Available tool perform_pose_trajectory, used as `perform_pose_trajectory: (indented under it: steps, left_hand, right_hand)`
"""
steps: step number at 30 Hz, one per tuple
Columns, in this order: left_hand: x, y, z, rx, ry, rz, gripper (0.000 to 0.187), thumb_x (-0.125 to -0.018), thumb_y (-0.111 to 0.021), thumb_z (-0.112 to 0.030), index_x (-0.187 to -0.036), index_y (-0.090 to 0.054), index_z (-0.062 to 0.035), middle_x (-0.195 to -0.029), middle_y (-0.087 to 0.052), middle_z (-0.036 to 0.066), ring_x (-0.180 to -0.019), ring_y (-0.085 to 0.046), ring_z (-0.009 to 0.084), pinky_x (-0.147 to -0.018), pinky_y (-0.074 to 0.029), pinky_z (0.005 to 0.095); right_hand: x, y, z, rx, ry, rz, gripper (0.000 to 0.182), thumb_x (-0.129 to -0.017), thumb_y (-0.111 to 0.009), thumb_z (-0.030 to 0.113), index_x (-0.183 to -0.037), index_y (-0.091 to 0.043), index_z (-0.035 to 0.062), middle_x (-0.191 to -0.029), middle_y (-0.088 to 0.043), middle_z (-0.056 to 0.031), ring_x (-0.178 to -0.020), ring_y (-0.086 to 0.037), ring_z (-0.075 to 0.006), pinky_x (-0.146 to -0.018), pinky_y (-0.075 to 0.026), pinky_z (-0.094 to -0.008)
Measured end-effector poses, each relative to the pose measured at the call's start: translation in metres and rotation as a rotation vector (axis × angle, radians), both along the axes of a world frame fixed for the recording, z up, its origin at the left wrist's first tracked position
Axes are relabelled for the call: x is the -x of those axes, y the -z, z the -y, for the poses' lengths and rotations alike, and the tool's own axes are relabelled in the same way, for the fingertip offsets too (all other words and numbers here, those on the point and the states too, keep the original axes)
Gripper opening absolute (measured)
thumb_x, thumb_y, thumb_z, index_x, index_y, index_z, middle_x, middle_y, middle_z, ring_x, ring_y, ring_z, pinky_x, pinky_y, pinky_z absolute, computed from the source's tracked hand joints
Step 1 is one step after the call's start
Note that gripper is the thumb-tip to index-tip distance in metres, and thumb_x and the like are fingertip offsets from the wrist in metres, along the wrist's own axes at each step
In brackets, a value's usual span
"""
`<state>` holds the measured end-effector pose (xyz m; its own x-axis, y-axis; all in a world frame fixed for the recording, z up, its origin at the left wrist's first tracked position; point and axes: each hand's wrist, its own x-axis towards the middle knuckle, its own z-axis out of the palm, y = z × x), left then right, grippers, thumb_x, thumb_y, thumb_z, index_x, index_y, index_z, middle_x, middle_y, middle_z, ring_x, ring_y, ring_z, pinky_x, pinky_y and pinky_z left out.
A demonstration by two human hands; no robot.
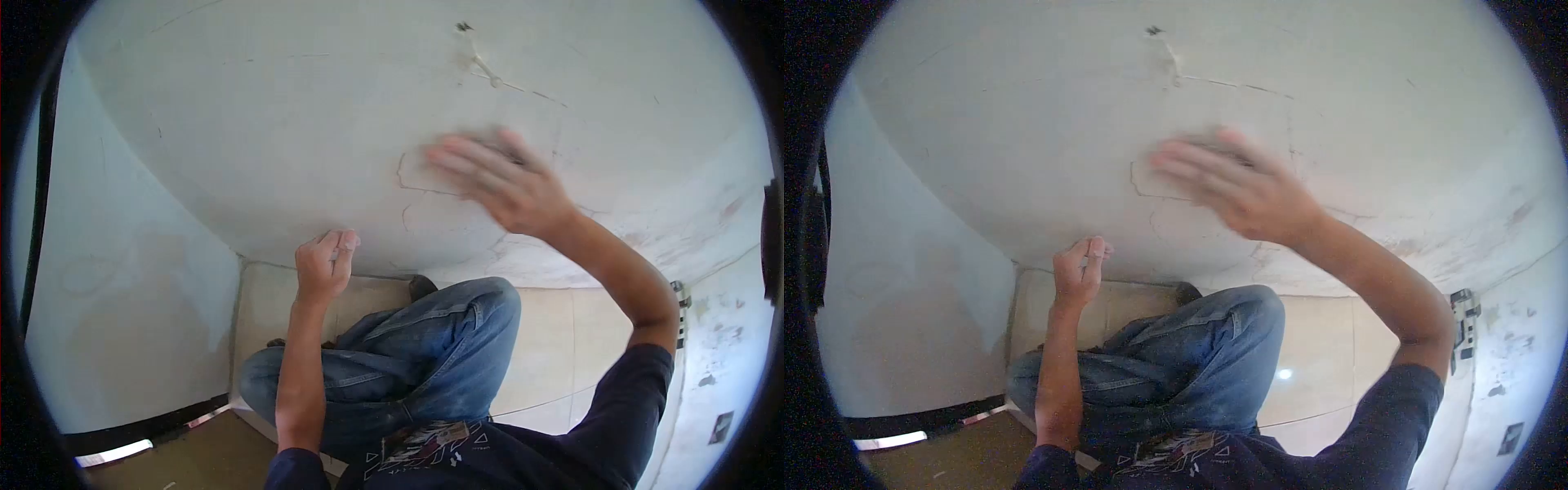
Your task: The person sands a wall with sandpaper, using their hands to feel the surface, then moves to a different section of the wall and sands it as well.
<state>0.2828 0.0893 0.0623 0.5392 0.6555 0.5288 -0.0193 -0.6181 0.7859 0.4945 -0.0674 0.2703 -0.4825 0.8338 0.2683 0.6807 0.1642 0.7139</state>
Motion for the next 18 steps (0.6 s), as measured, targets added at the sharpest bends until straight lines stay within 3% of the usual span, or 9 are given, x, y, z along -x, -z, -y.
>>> perform_pose_trajectory:
  steps: [5, 8, 12, 15, 18]
  left_hand:
    - [-0.001, -0.005, 0.003, -0.039, 0.001, -0.074, 0.032, -0.096, -0.059, -0.028, -0.075, -0.065, -0.0051, -0.066, -0.062, 0.015, -0.059, -0.060, 0.0352, -0.054, -0.045, 0.0424]
    - [0.004, -0.007, 0.000, -0.026, 0.023, -0.193, 0.033, -0.098, -0.056, -0.028, -0.085, -0.070, -0.0019, -0.078, -0.072, 0.013, -0.071, -0.071, 0.0266, -0.065, -0.055, 0.0356]
    - [0.000, 0.005, 0.003, -0.089, -0.019, -0.083, 0.033, -0.095, -0.059, -0.028, -0.074, -0.064, -0.0033, -0.068, -0.065, 0.014, -0.059, -0.063, 0.0325, -0.053, -0.046, 0.0411]
    - [0.005, 0.007, -0.001, -0.115, -0.030, -0.151, 0.031, -0.095, -0.060, -0.027, -0.076, -0.066, -0.0029, -0.068, -0.066, 0.014, -0.060, -0.064, 0.0317, -0.053, -0.047, 0.0401]
    - [0.005, 0.004, -0.001, -0.067, -0.045, -0.142, 0.030, -0.095, -0.061, -0.027, -0.079, -0.067, -0.0029, -0.069, -0.066, 0.014, -0.061, -0.065, 0.0319, -0.054, -0.048, 0.0396]
  right_hand:
    - [0.005, -0.021, -0.011, 0.093, -0.035, -0.010, 0.050, -0.086, -0.053, 0.022, -0.133, -0.057, 0.0081, -0.149, -0.047, -0.0005, -0.138, -0.041, -0.0153, -0.120, -0.022, -0.0386]
    - [0.027, -0.022, -0.047, 0.085, -0.097, -0.065, 0.051, -0.086, -0.051, 0.021, -0.134, -0.056, 0.0041, -0.149, -0.046, -0.0044, -0.139, -0.040, -0.0165, -0.121, -0.022, -0.0383]
    - [0.054, -0.016, -0.093, -0.005, -0.163, -0.067, 0.054, -0.088, -0.054, 0.024, -0.139, -0.052, 0.0056, -0.152, -0.042, -0.0028, -0.140, -0.039, -0.0160, -0.119, -0.026, -0.0385]
    - [0.039, -0.018, -0.077, 0.020, -0.189, -0.164, 0.053, -0.088, -0.055, 0.022, -0.138, -0.053, 0.0059, -0.150, -0.045, -0.0033, -0.140, -0.039, -0.0163, -0.118, -0.029, -0.0396]
    - [0.010, -0.035, -0.033, 0.042, -0.096, -0.123, 0.051, -0.087, -0.051, 0.020, -0.135, -0.055, 0.0029, -0.149, -0.046, -0.0059, -0.141, -0.038, -0.0159, -0.120, -0.026, -0.0383]
